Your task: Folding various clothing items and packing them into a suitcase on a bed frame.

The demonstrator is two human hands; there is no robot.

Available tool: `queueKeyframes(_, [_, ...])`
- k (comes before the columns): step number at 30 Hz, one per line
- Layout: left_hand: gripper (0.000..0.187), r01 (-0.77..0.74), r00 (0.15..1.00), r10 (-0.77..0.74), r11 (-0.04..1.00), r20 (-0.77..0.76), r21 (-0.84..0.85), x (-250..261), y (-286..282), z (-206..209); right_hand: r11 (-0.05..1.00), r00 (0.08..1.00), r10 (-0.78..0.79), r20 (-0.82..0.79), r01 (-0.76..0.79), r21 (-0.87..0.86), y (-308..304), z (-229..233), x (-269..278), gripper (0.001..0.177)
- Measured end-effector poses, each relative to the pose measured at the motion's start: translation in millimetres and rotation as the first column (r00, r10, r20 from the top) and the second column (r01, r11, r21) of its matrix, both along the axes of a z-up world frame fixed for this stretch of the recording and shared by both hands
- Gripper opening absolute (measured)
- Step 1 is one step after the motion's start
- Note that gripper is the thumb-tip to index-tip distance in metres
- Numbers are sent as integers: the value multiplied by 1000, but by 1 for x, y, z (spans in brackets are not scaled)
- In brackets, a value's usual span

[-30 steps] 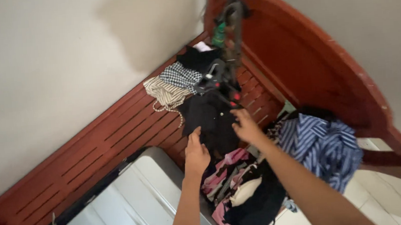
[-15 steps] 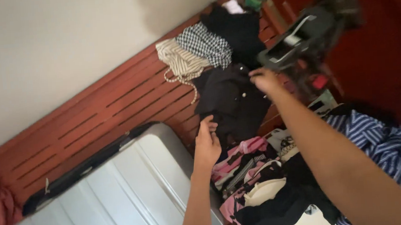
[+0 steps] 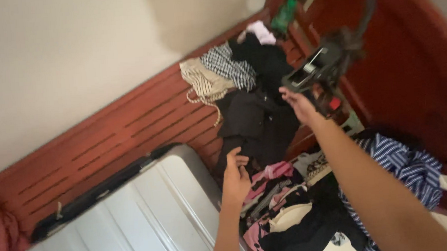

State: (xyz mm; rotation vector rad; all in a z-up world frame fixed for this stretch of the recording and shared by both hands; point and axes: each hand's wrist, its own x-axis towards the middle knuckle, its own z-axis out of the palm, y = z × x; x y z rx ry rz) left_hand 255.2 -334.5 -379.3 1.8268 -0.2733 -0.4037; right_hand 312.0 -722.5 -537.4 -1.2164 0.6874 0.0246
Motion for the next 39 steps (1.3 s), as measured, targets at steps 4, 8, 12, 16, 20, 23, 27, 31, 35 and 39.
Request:
queueKeyframes(4, [52,-36,992,21,992,-122,-123,6,-12,12,946,940,-168,297,69,316,76,126,-24,21])
queueKeyframes(8, [55,-377,650,109,906,-752,-195,29,-28,66,880,866,-235,442,-4,475,154,229,-64,10])
queueKeyframes(12, [64,-649,380,-338,565,-861,-509,39,-7,141,858,911,-207,356,-6,514,202,285,-102,13])
queueKeyframes(16, [54,-682,552,-289,384,-783,-622,28,23,146,791,918,50,393,-277,546,215,303,-129,10])
queueKeyframes(20, [57,-691,601,-152,393,-784,-606,22,66,182,887,973,204,103,-229,401,206,254,-139,18])
queueKeyframes(23, [53,-749,529,-33,451,-848,-484,19,101,219,975,979,157,-128,-134,176,254,344,-114,51])
queueKeyframes(27, [41,-559,753,-51,476,-656,-679,3,161,265,952,955,75,-287,17,304,328,449,-94,58])
queueKeyframes(31, [30,-544,784,30,514,-620,-663,-12,226,295,957,959,276,-71,-267,117,387,436,-98,67])
queueKeyframes(35, [29,-501,816,11,514,-578,-696,-36,297,315,934,934,356,36,-355,-29,457,432,-114,66])
queueKeyframes(39, [32,-506,793,17,575,-609,-643,-58,366,339,777,936,337,-98,-335,-534,512,431,-123,61])
